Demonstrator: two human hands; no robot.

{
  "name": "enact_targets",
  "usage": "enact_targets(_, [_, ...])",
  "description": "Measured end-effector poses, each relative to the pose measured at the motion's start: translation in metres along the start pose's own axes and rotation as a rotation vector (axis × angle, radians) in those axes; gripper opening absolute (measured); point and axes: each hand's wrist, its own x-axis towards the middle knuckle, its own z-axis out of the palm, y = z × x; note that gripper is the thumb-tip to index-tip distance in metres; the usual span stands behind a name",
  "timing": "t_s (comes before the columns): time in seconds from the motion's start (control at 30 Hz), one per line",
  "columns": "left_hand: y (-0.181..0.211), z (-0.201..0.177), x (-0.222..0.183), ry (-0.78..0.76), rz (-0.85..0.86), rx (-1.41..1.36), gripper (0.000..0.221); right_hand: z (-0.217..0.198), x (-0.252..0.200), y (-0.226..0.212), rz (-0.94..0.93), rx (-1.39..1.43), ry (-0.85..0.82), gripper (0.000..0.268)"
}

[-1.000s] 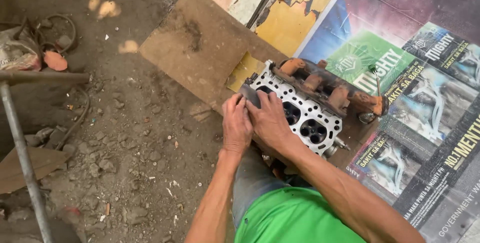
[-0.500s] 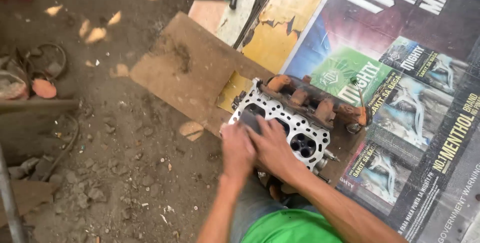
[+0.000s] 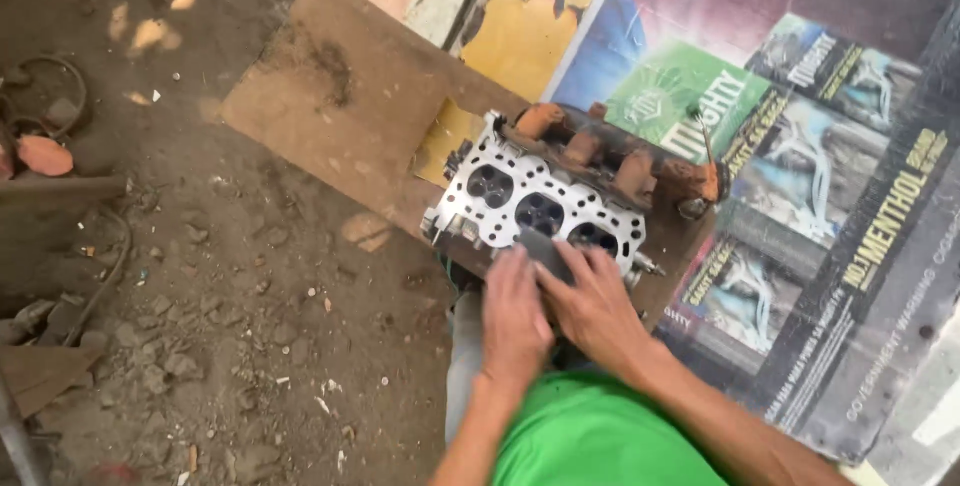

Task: Sanding the mating surface of an engine cylinder head using a manual sanding block

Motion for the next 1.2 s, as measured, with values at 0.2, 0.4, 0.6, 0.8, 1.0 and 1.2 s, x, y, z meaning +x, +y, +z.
enact_targets(0.2, [-0.081, -0.006, 0.031, 0.055, -0.033, 0.024, 0.036, 0.047, 0.068, -0.019, -0.034, 0.03, 0.068, 0.025])
enact_targets(0.4, [-0.011, 0.003, 0.007, 0.03, 0.035, 0.121, 0.036, 0.011, 0.004, 0.004, -0.033, 0.149, 0.07, 0.031])
enact_targets(0.6, [0.003, 0.012, -0.018, -0.168, -0.059, -0.097, 0.052, -0.006, -0.014, 0.0, 0.015, -0.002, 0.023, 0.025])
enact_targets(0.8, [0.003, 0.013, -0.012, -0.102, -0.024, -0.009, 0.045, -0.014, -0.004, 0.004, 0.003, -0.003, 0.039, 0.026])
enact_targets(1.0, [0.04, -0.001, -0.017, -0.276, 0.005, -0.038, 0.049, -0.034, -0.045, 0.013, 0.077, -0.041, -0.063, 0.028])
enact_targets(1.2, [0.016, 0.012, -0.012, -0.213, -0.028, -0.024, 0.05, -0.015, -0.022, 0.019, 0.034, -0.016, -0.02, 0.026])
